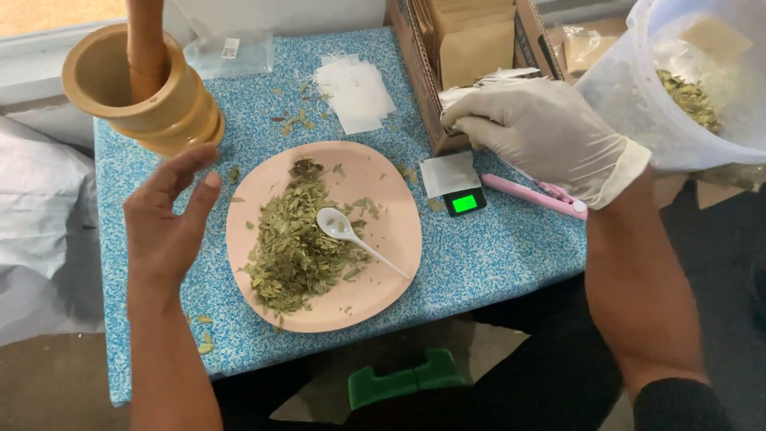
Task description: Filling small filter bags with loose tea leaves and sealing them with a heat sealer.
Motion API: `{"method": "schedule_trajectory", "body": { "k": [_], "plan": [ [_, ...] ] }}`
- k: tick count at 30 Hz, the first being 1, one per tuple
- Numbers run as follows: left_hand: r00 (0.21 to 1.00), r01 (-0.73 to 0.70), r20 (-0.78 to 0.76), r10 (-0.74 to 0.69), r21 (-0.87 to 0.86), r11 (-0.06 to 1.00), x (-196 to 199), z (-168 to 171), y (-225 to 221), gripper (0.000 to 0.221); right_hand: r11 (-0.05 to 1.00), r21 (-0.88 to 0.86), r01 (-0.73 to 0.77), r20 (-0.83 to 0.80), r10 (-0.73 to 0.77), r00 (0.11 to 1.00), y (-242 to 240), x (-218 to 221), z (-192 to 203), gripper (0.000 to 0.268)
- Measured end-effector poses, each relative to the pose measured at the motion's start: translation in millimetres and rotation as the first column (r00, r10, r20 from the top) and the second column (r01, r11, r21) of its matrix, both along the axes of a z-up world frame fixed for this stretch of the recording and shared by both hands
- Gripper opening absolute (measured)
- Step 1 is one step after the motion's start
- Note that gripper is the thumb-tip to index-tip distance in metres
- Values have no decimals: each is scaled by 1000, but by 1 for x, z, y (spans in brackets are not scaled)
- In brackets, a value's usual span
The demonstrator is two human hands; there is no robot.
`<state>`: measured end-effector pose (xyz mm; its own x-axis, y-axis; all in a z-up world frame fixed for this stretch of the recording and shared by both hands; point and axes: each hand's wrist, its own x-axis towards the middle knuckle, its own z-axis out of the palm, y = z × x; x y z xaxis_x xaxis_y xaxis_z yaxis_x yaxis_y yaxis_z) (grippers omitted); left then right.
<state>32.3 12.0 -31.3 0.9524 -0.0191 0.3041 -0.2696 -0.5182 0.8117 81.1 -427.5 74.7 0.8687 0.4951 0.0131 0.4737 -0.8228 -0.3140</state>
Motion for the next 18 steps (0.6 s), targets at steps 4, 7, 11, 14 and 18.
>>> {"method": "schedule_trajectory", "body": {
  "k": [4, 7, 11, 14, 18],
  "plan": [
    [999, 27, -44, -32, -115, 993, 12, -4, 2, 35, 987, -44, -152, 117, 156, 981, 3, -1, -20, 35],
    [999, 31, -26, -39, -258, 966, 21, -15, 2, 31, 995, -86, -57, 14, 59, 998, 1, 0, -38, 38],
    [997, 71, 9, -71, -273, 960, 23, -21, 1, 31, 952, -305, 39, -54, -58, 997, 5, 1, -58, 50],
    [998, 63, -1, -66, -288, 955, 21, -31, 2, 31, 928, -373, 11, -72, -40, 997, 10, 3, -74, 54],
    [998, 69, 6, -70, -248, 966, 20, -30, 1, 31, 912, -408, -33, 28, 49, 998, 11, 7, -95, 46]
  ]
}}
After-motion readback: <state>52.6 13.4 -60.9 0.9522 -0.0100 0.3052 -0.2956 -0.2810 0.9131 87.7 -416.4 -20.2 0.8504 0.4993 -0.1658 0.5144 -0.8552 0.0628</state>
